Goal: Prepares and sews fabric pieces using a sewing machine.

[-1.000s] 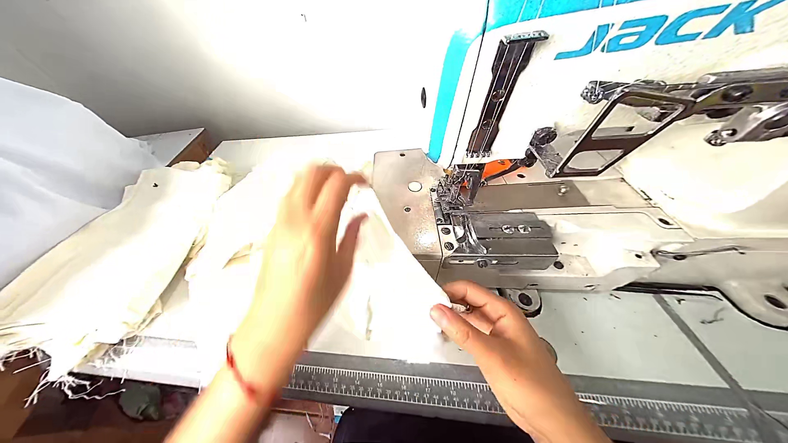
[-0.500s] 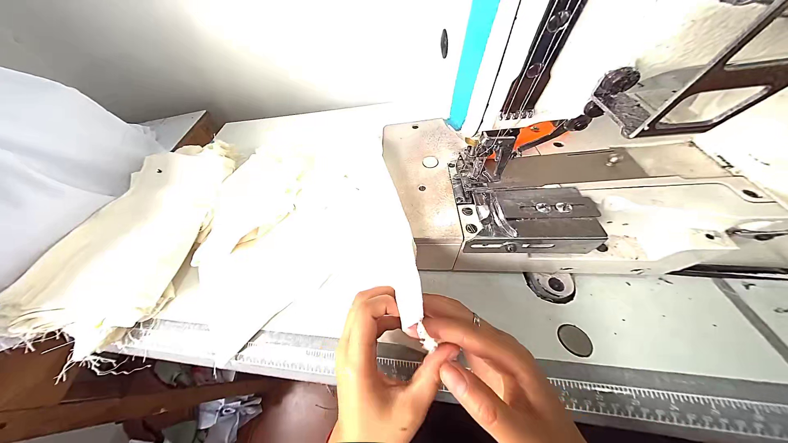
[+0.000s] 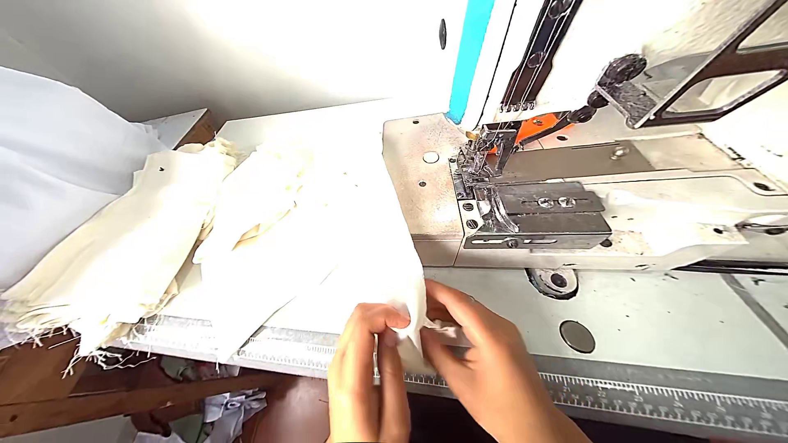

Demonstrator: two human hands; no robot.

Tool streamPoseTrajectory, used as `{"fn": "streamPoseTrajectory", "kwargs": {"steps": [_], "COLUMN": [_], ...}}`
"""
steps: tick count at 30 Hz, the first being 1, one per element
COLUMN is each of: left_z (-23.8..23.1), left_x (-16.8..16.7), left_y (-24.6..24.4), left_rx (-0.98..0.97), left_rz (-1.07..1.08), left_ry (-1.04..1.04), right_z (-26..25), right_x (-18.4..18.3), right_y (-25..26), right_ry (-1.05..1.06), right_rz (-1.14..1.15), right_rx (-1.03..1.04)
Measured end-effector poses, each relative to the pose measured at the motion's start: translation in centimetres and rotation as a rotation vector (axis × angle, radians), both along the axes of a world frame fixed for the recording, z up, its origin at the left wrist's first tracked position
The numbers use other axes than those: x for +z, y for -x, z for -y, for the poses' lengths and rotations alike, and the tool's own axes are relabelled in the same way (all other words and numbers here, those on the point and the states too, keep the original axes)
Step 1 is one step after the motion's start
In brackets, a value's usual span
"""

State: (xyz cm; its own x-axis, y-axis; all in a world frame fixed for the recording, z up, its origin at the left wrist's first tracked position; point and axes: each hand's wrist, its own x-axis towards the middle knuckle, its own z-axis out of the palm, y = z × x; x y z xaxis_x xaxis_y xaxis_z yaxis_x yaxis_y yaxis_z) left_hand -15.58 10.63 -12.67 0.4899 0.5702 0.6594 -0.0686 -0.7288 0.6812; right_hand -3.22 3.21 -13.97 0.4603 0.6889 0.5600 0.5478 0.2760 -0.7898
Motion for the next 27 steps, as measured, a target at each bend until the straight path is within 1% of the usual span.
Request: {"fn": "streamPoseTrajectory", "kwargs": {"steps": [2,3,5,6,7,9,11,13,15,18,20,22,23,25,27], "left_z": [0.8,0.8,0.1,-0.2,-0.4,-0.3,0.0,0.4,0.7,0.4,0.1,-0.2,-0.3,-0.9,-1.2], "left_x": [0.0,0.0,0.1,0.1,0.0,-0.2,-0.3,-0.3,-0.5,-0.7,-0.8,-0.8,-0.8,-0.9,-1.1], "left_y": [0.1,0.3,0.7,0.8,0.7,0.3,0.0,0.0,0.2,1.4,2.5,3.3,3.6,3.8,3.3], "left_rx": [0.013,-0.003,-0.084,-0.135,-0.172,-0.154,-0.048,0.020,0.006,0.012,0.089,0.205,0.261,0.323,0.277], "left_rz": [-0.037,-0.039,-0.029,-0.017,0.001,0.051,0.068,0.038,0.007,-0.083,-0.165,-0.187,-0.170,-0.066,0.124], "left_ry": [-0.034,-0.034,0.026,0.078,0.125,0.142,0.058,-0.029,-0.074,-0.162,-0.244,-0.257,-0.250,-0.221,-0.123], "right_z": [-0.1,0.0,0.6,0.8,0.8,0.4,0.2,0.1,-0.1,-0.4,0.3,1.3,1.8,2.5,2.7], "right_x": [0.0,0.1,0.4,0.4,0.3,-0.1,-0.2,-0.2,0.0,0.3,0.7,0.9,0.8,0.3,-0.3], "right_y": [0.1,0.0,-0.4,-0.6,-0.4,-0.1,-0.2,-0.1,0.2,-0.8,-1.6,-1.5,-1.1,-0.2,0.4], "right_ry": [0.014,-0.009,-0.039,-0.041,-0.052,-0.086,-0.084,-0.051,-0.031,-0.080,-0.099,-0.112,-0.110,-0.090,-0.059], "right_rz": [-0.049,-0.121,-0.264,-0.286,-0.270,-0.210,-0.166,-0.117,-0.045,0.059,0.092,0.099,0.097,0.090,0.108], "right_rx": [0.080,0.169,0.393,0.461,0.454,0.278,0.117,0.086,0.075,-0.119,-0.201,-0.212,-0.205,-0.185,-0.186]}}
